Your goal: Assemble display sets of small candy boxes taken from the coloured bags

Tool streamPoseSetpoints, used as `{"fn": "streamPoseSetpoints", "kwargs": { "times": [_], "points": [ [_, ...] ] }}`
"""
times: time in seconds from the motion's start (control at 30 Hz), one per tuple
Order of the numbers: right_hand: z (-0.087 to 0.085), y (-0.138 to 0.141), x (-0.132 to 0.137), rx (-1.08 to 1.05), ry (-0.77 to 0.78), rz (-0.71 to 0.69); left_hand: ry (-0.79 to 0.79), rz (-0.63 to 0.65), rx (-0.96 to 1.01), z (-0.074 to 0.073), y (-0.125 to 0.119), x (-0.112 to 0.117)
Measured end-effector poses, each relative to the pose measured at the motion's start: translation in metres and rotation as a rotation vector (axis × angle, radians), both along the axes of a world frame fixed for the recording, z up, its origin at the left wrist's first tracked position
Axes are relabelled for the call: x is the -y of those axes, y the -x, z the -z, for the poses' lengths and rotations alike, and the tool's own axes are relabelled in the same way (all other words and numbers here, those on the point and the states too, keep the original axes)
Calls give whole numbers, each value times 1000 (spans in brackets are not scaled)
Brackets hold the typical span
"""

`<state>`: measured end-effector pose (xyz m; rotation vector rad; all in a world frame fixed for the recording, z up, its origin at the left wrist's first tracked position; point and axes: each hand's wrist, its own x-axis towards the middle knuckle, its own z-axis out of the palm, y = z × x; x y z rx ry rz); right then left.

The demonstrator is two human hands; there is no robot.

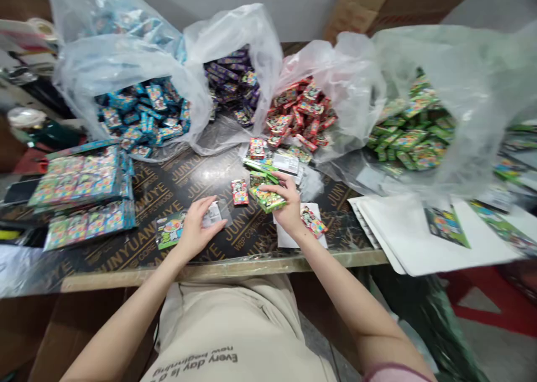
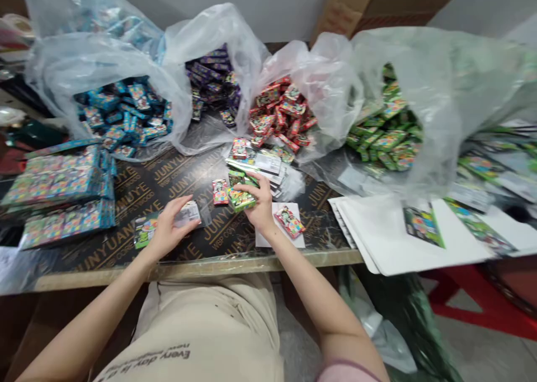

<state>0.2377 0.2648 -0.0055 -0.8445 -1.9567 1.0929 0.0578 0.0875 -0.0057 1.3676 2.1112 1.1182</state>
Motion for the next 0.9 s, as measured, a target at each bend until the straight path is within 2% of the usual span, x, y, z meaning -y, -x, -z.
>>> {"fn": "streamPoseSetpoints", "kwargs": {
  "times": [0.07,0.13,0.2,0.23,0.27,0.3,0.37,0.43,0.5,0.57,0.63,0.7,0.8,0.87,0.9],
  "points": [
    [-5,14,18,27,0,-183,7,-35,426,-12,-7,-6],
    [-9,25,30,27,95,-441,59,-50,861,-19,-9,-9],
    [-9,32,37,25,209,-681,138,-3,1190,-22,-6,-8],
    [-8,34,40,32,253,-749,171,28,1292,-23,-5,-6],
    [-6,35,41,33,280,-760,192,40,1353,-23,-3,-4],
    [-3,34,43,22,288,-714,194,15,1380,-22,-2,-2],
    [2,31,44,-14,241,-520,137,-130,1380,-20,-3,0],
    [3,26,47,-18,107,-375,64,-284,1370,-19,-6,-1],
    [1,23,52,75,-97,-376,10,-350,1389,-17,-12,-3],
    [-3,23,58,182,-290,-408,-15,-349,1400,-15,-19,-4],
    [-7,24,61,235,-391,-380,-20,-308,1343,-13,-22,-3],
    [-8,24,60,233,-420,-314,-22,-252,1128,-11,-17,1],
    [-1,19,51,214,-464,-217,0,-121,454,-6,5,13],
    [10,16,44,229,-494,-180,108,7,-20,-2,24,22],
    [15,15,42,249,-501,-178,182,72,-192,1,31,26]
  ]
}}
